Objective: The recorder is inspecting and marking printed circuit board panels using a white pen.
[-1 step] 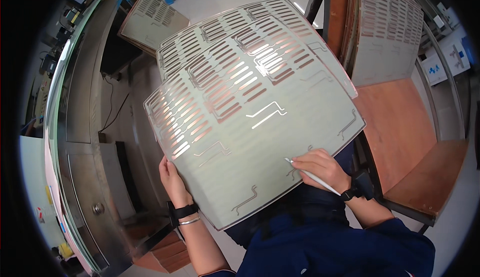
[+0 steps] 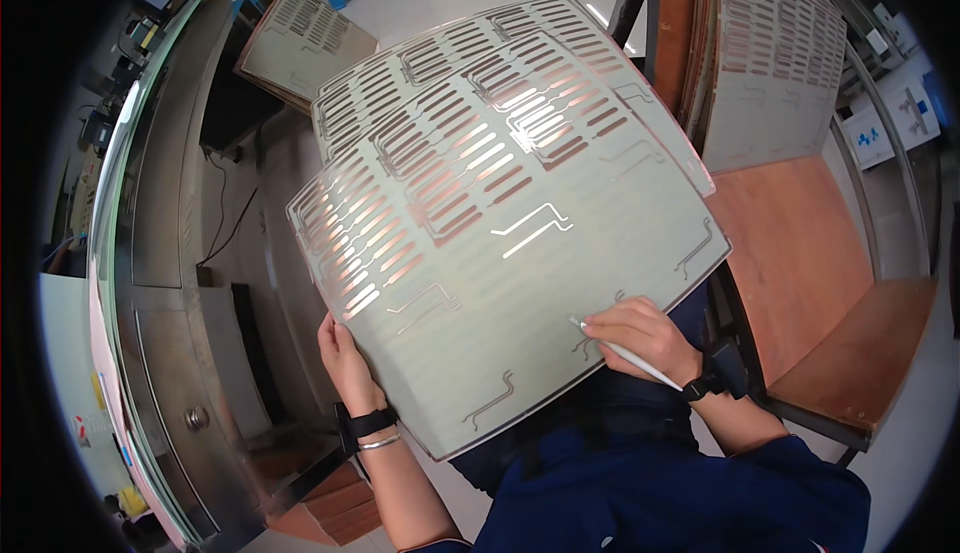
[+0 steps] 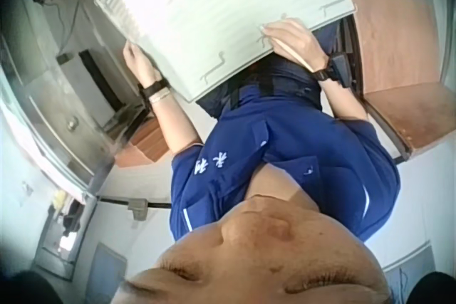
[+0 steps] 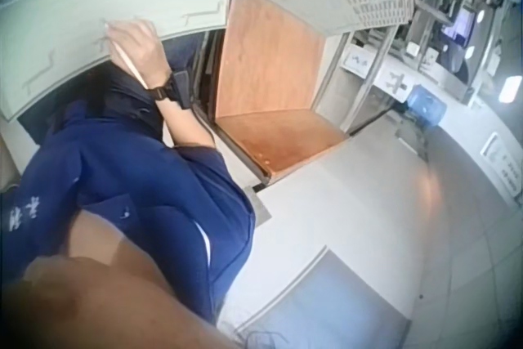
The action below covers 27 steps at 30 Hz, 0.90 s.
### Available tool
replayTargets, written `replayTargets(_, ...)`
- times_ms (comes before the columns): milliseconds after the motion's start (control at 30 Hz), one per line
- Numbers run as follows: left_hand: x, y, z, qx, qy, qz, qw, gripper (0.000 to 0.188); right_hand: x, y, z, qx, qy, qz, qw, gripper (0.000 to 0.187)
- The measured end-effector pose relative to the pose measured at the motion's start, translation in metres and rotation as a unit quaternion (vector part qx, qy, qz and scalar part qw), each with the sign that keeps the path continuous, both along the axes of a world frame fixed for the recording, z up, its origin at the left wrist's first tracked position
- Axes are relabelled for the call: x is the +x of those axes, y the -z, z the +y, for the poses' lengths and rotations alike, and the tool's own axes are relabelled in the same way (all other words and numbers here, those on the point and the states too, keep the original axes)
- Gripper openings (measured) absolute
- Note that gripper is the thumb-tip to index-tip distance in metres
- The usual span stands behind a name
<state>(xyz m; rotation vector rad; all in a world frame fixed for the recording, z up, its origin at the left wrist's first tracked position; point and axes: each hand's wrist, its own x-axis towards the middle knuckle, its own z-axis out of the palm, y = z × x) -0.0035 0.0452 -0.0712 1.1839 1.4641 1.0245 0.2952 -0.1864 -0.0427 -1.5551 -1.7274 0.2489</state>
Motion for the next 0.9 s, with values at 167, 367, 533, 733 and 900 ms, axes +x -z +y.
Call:
replayTargets(167, 0.002, 0.002, 0.000, 0.003, -0.009, -0.002, 1.000, 0.030, 0.002, 0.000, 0.001, -0.001, -0.010, 0.011, 1.000, 0.040)
replayTargets(367, 0.000, 0.005, -0.001, 0.026, -0.002, 0.002, 1.000, 0.029, 0.004, 0.004, -0.001, 0.012, -0.025, 0.012, 1.000, 0.036)
replayTargets(533, -0.007, 0.008, -0.002, -0.008, -0.005, -0.005, 1.000, 0.029, 0.001, 0.004, -0.001, 0.018, 0.009, 0.014, 1.000, 0.035)
replayTargets(733, 0.004, 0.002, -0.003, -0.024, -0.033, -0.011, 0.999, 0.031, 0.003, 0.012, -0.005, 0.025, -0.008, 0.030, 0.999, 0.031)
replayTargets(900, 0.006, 0.002, -0.002, -0.018, -0.020, -0.010, 1.000, 0.032, 0.005, 0.007, -0.002, 0.012, 0.002, 0.042, 0.999, 0.026)
